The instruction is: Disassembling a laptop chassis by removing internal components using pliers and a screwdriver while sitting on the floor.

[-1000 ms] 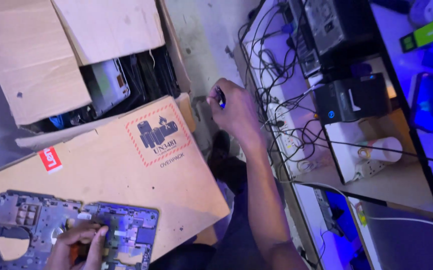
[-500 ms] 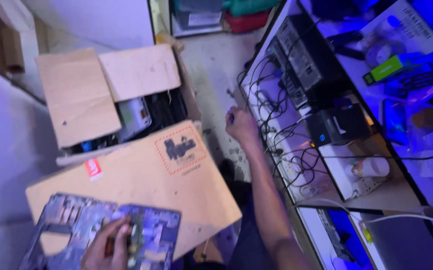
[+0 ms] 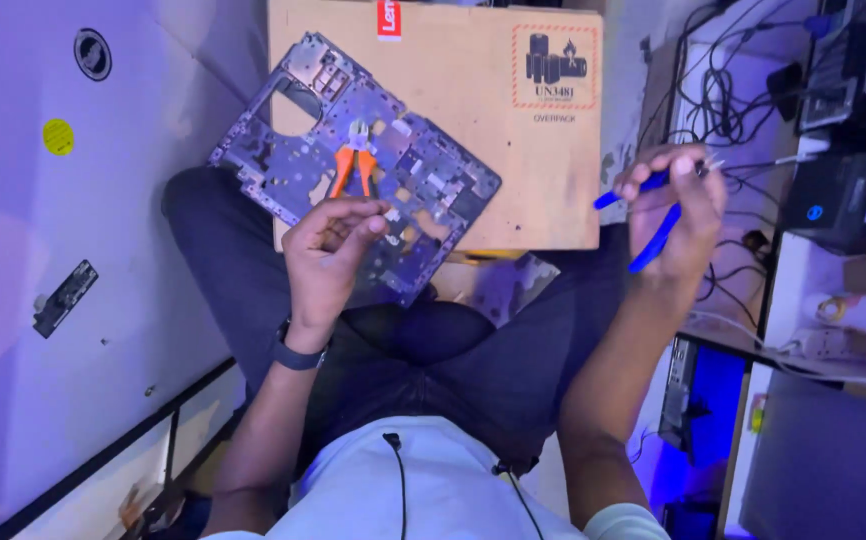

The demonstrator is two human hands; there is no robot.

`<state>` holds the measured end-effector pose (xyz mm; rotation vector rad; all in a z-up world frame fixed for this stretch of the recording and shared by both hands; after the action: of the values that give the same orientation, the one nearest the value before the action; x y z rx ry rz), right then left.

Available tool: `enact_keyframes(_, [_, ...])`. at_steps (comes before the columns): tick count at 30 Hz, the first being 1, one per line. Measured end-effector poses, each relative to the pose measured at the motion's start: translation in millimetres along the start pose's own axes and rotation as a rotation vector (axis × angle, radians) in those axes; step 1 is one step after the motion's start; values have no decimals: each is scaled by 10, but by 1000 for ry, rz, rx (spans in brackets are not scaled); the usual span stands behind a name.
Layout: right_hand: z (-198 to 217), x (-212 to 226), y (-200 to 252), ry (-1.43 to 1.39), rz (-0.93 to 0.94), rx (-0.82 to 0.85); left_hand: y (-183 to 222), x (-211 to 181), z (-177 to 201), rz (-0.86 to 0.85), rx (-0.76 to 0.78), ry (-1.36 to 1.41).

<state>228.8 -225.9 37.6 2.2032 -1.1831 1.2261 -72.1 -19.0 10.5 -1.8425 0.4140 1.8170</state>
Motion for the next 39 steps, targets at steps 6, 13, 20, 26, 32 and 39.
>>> enact_keyframes(6, [-104,-589,998,-603,-271,-360,343,56,159,40,-40,114])
enact_keyframes(13, [-798,-1425,1871,-102,-404,-192,438,-11,284,129,-67,231])
enact_keyframes(20, [-514,-1922,1644,59,-374,-201,429,132,264,108,-135,263])
enact_keyframes(26, [-392,-1664,1381,34,-299,-381,215,101,37,110,-61,318])
enact_keyframes(32, [-64,-1394,1495,-172,-321,-437,13,16,-217,200,64,383])
enact_keyframes(39, [-506,-913,1808,-521,-353,-480,-341,-75,-533,216,178,376])
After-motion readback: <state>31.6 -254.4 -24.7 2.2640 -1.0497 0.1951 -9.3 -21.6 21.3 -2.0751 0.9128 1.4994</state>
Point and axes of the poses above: each hand's wrist, its own y-axis away from the middle knuckle, its own z-axis out of the back of the hand, x = y × z, the point moved 1 cm from there along -y, towards the middle knuckle, and after that the axes turned 13 degrees about -y, right-handed, at the moved point
